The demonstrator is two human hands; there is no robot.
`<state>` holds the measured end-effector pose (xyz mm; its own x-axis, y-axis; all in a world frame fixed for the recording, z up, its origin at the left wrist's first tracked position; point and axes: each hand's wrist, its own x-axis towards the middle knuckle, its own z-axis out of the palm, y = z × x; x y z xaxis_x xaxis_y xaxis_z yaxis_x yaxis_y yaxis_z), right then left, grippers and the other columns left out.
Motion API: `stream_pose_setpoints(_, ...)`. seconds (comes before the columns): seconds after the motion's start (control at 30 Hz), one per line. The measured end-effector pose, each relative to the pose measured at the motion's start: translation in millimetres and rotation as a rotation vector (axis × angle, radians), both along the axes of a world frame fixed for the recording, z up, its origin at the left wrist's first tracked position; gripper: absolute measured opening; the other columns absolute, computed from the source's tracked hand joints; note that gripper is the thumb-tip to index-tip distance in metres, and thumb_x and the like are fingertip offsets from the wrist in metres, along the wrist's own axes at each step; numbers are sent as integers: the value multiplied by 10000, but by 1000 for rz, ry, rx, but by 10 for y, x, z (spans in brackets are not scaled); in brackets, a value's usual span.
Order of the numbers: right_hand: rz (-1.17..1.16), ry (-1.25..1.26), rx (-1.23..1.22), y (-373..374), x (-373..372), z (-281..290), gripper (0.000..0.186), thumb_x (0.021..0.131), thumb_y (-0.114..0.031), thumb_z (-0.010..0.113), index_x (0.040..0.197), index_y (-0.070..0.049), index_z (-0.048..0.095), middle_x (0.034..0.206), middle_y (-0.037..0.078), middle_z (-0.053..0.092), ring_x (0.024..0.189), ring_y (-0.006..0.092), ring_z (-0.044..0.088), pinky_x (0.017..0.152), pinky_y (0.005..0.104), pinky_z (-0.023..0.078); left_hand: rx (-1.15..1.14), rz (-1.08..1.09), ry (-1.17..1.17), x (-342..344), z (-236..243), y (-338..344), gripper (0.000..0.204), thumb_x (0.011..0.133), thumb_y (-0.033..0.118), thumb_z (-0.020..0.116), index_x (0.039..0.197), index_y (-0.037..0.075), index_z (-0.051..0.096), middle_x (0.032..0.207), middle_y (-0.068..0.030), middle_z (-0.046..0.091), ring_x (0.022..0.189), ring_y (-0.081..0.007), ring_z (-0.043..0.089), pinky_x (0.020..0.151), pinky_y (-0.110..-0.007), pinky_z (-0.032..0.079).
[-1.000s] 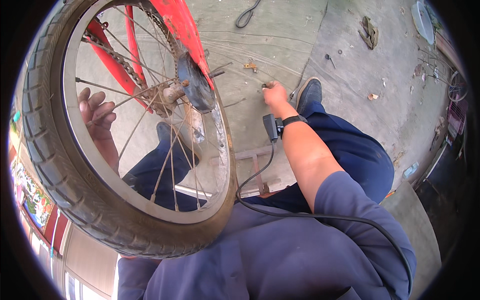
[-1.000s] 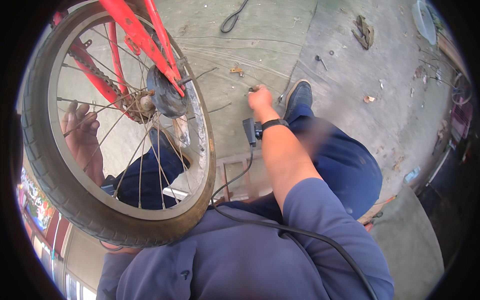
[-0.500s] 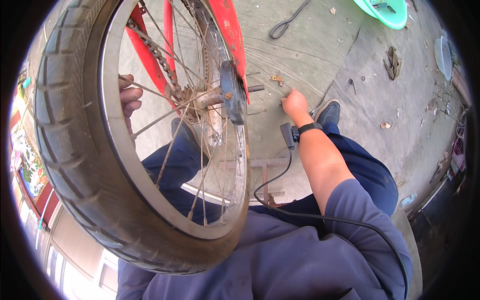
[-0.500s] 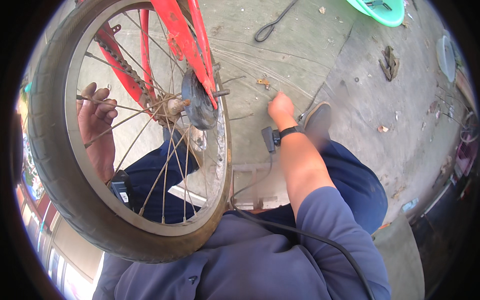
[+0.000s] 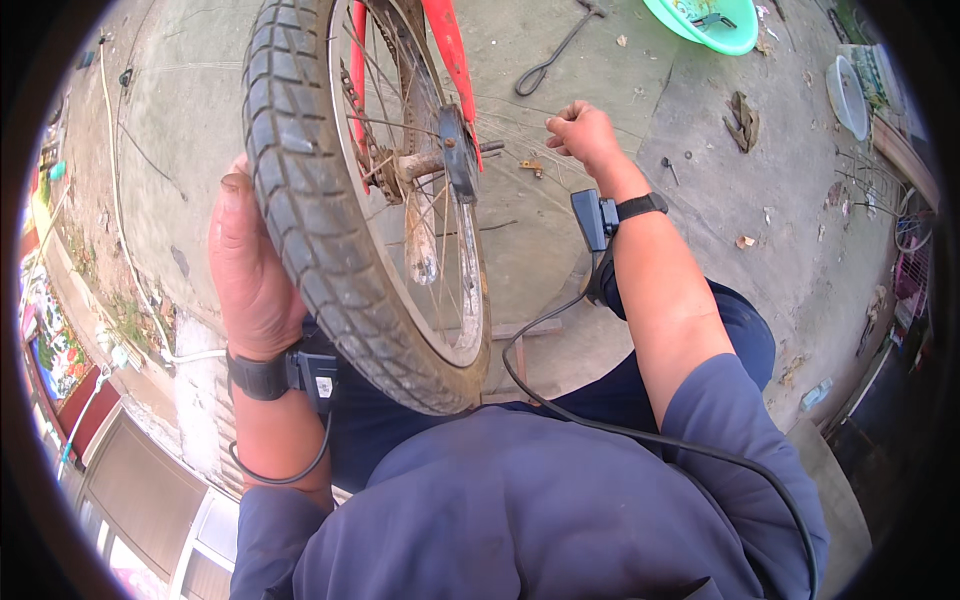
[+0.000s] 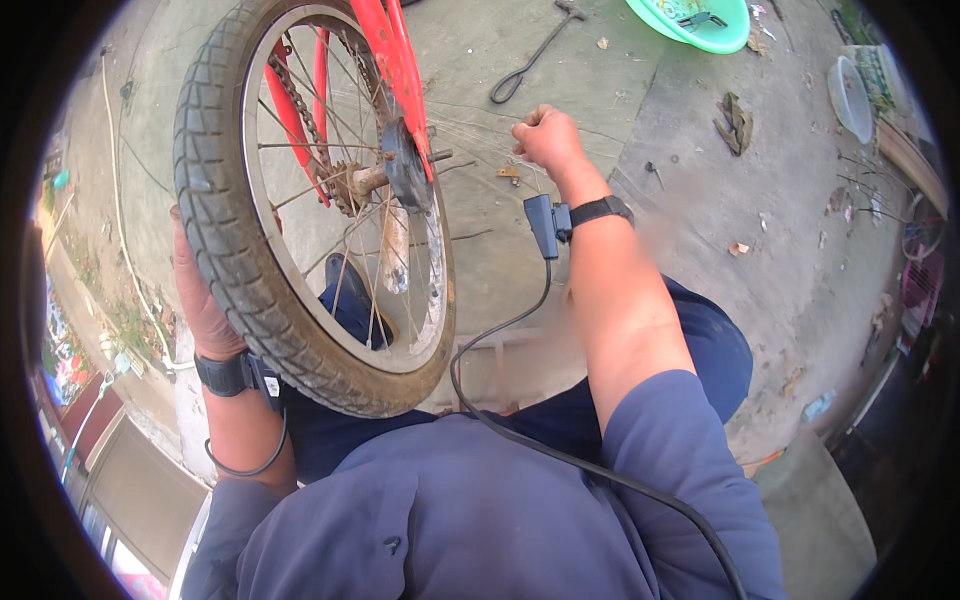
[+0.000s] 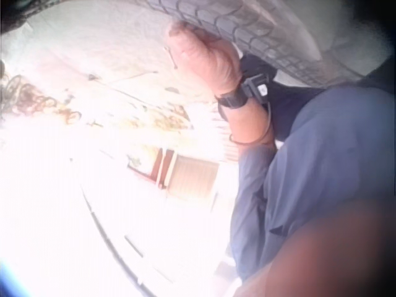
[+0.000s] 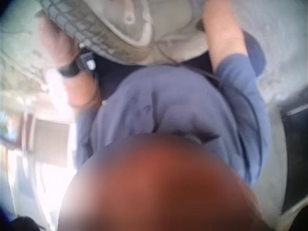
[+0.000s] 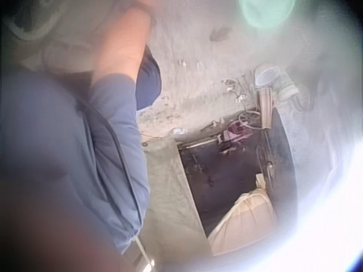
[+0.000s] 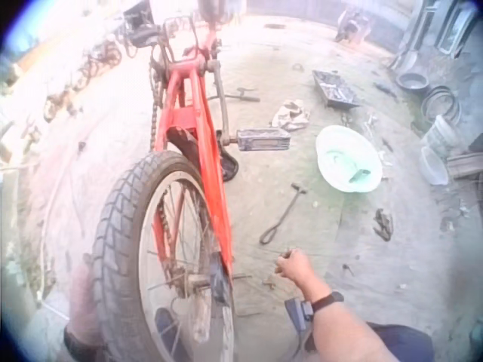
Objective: The person works on the rear wheel of a red bicycle, adjusting the axle nuts and chain alignment while seated on a small stool. They rotate the wheel to check the chain and make repeated adjustments to the axle nuts.
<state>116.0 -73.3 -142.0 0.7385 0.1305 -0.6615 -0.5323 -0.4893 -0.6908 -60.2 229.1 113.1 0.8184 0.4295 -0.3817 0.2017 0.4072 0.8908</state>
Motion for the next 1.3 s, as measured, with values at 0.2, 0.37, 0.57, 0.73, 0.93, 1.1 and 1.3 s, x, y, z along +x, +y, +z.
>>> stream_pose_setpoints(0.2,87,-182,36,-170,306,1262,196,876,-148,731,961,-8,623,883,100,713,784,171,737,617,278,555,-80,-201,-214,-97,19,-230,634,1050,537,417,1369,-5,504,1268,-123,636,1105,-230,640,952,-359,518)
stream_pose_setpoints(0.37,87,-310,112,-431,154,2225,210,871,-156,735,954,-2,619,914,108,727,805,170,738,645,271,548,-55,-279,-211,-130,219,-303,585,1038,452,522,1328,-56,513,1152,-82,641,1015,-140,594,910,-293,455)
stream_pose_setpoints(0.57,-53,-415,395,-561,-314,2779,209,882,-160,740,930,-15,597,955,137,734,795,194,740,665,263,553,104,-328,-235,-127,317,-536,572,1023,410,570,1344,-55,477,1164,-139,665,1048,-175,620,962,-322,469)
stream_pose_setpoints(0.73,-56,-327,529,-442,-480,2675,205,889,-163,763,926,-52,594,1015,150,730,794,177,732,655,245,569,-48,-345,-201,-67,374,-653,487,1036,401,533,1259,-32,521,1105,-165,685,987,-198,657,884,-340,535)
stream_pose_setpoints(0.93,-43,-258,522,-275,-424,2403,260,863,-157,800,971,-18,608,892,79,696,762,180,728,630,252,568,-72,-299,-216,-46,338,-712,464,1022,427,543,1183,-8,543,976,-129,678,865,-182,661,781,-327,562)
stream_pose_setpoints(1.1,0,-204,489,-177,-466,2272,357,876,-159,788,1151,6,631,950,61,692,783,149,708,665,264,568,0,-255,-217,-32,300,-745,444,1006,457,558,1082,19,570,881,-76,639,797,-146,621,724,-296,536)
stream_pose_setpoints(1.3,59,-174,425,-150,-482,2151,341,899,-205,766,1163,-14,662,948,51,701,761,134,689,674,264,567,5,-235,-205,-18,291,-762,434,1003,460,562,1027,27,577,850,-57,618,741,-118,580,664,-275,501)
